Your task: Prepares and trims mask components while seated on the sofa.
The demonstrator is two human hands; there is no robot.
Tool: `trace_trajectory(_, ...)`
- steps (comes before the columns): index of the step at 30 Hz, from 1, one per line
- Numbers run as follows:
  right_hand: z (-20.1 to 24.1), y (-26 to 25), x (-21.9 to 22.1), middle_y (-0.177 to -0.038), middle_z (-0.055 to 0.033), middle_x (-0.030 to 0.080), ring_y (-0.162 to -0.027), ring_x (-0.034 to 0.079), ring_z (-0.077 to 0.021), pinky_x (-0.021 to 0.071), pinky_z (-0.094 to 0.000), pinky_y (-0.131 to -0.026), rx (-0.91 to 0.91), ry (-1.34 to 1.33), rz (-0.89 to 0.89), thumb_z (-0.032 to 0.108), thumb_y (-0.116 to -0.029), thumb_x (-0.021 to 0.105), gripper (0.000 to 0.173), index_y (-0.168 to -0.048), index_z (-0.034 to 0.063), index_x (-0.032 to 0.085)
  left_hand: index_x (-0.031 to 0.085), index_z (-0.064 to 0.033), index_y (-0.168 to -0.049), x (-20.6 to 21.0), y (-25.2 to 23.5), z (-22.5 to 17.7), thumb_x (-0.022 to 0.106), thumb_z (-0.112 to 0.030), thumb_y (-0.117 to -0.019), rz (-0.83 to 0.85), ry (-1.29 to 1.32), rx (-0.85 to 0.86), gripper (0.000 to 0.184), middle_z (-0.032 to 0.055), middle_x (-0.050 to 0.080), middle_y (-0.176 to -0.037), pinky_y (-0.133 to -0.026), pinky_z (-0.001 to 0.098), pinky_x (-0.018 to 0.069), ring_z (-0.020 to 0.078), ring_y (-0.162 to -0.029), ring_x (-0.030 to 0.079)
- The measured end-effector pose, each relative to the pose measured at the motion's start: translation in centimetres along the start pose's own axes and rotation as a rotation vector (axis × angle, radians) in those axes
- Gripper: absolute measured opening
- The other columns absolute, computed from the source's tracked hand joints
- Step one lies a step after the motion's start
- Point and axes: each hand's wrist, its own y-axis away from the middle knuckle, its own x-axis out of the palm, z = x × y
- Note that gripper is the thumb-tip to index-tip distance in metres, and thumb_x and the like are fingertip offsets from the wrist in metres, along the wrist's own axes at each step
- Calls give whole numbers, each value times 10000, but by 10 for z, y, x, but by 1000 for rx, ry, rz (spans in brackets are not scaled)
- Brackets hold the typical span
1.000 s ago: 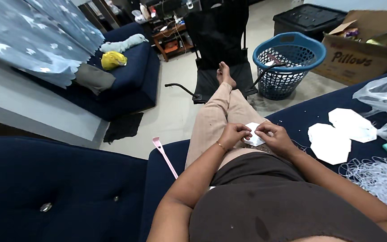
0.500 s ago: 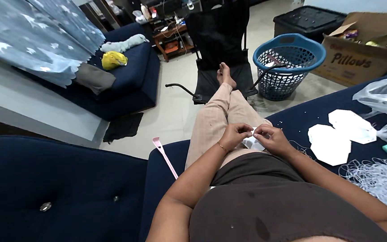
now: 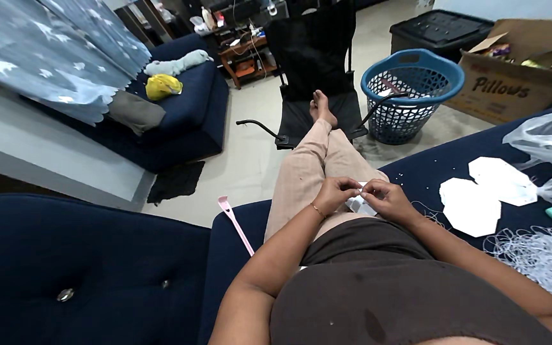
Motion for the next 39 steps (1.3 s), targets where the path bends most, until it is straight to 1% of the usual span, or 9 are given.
trace_trajectory(11, -1, 0, 2, -915, -81, 693, -849, 625, -109, 508, -273, -754, -27, 18, 2, 189, -947, 617, 199, -919, 25, 726, 714, 48, -975, 0, -1, 4, 686, -28, -933, -5, 9, 25, 92, 29, 697, -834, -703, 208, 536, 20, -725, 623)
trace_trajectory(14, -2, 0, 1, -954, -114, 714, -880, 673, -187, 560, -349, -798, -93, 89, -37, 190, -941, 642, 200, -961, 14, 735, 704, 61, -972, 0, -1, 3, 678, -30, -942, -5, -19, 22, 100, 45, 691, -848, -746, 219, 546, 31, -757, 630)
trace_trajectory(16, 0, -2, -3, -1043, -154, 722, -935, 699, -267, 583, -428, -851, -201, 197, -64, 148, -950, 640, 200, -1058, 7, 731, 702, 72, -994, -2, -2, 0, 666, -44, -955, 15, -80, 8, 127, 67, 697, -884, -780, 231, 550, 44, -789, 639)
trace_trajectory(18, 4, -4, -8, -1130, -170, 720, -1024, 694, -336, 555, -520, -904, -325, 312, -37, 104, -968, 603, 251, -1168, 59, 747, 701, 79, -1015, -2, -2, -1, 648, -50, -964, 48, -142, 4, 149, 94, 703, -922, -808, 244, 547, 62, -820, 645)
trace_trajectory(19, 5, -6, -10, -1124, -162, 721, -1019, 686, -350, 536, -540, -875, -394, 362, -15, 90, -980, 576, 277, -1190, 109, 755, 701, 81, -1021, -2, -2, -1, 640, -45, -966, 63, -163, 2, 150, 101, 706, -927, -810, 245, 546, 64, -821, 647)
trace_trajectory(22, 4, -12, -15, -1057, -121, 734, -976, 686, -334, 541, -519, -853, -558, 459, 46, 16, -953, 554, 332, -1155, 167, 770, 701, 94, -1054, -2, -2, -2, 613, -36, -975, 109, -245, 16, 176, 142, 712, -948, -837, 290, 553, 115, -842, 666)
trace_trajectory(31, 5, -20, -24, -916, -89, 723, -912, 681, -280, 551, -428, -869, -781, 553, 69, 7, -938, 565, 197, -945, 70, 752, 712, 77, -1016, 0, -2, -2, 667, -89, -969, 147, -279, 3, 178, 128, 712, -906, -815, 295, 554, 113, -805, 662)
trace_trajectory(36, 2, -16, -18, -916, -112, 715, -881, 688, -290, 563, -427, -773, -702, 580, 11, 79, -959, 543, 171, -926, 60, 709, 699, 81, -1005, 0, -4, 3, 651, -88, -976, 155, -240, 53, 179, 116, 693, -882, -781, 280, 542, 97, -778, 634)
trace_trajectory(39, -2, -11, -14, -926, -129, 711, -881, 691, -283, 587, -401, -784, -559, 461, -25, 104, -963, 558, 175, -929, 33, 714, 699, 74, -1009, 1, -6, 7, 649, -110, -979, 144, -257, 99, 193, 121, 686, -900, -774, 284, 524, 106, -793, 618)
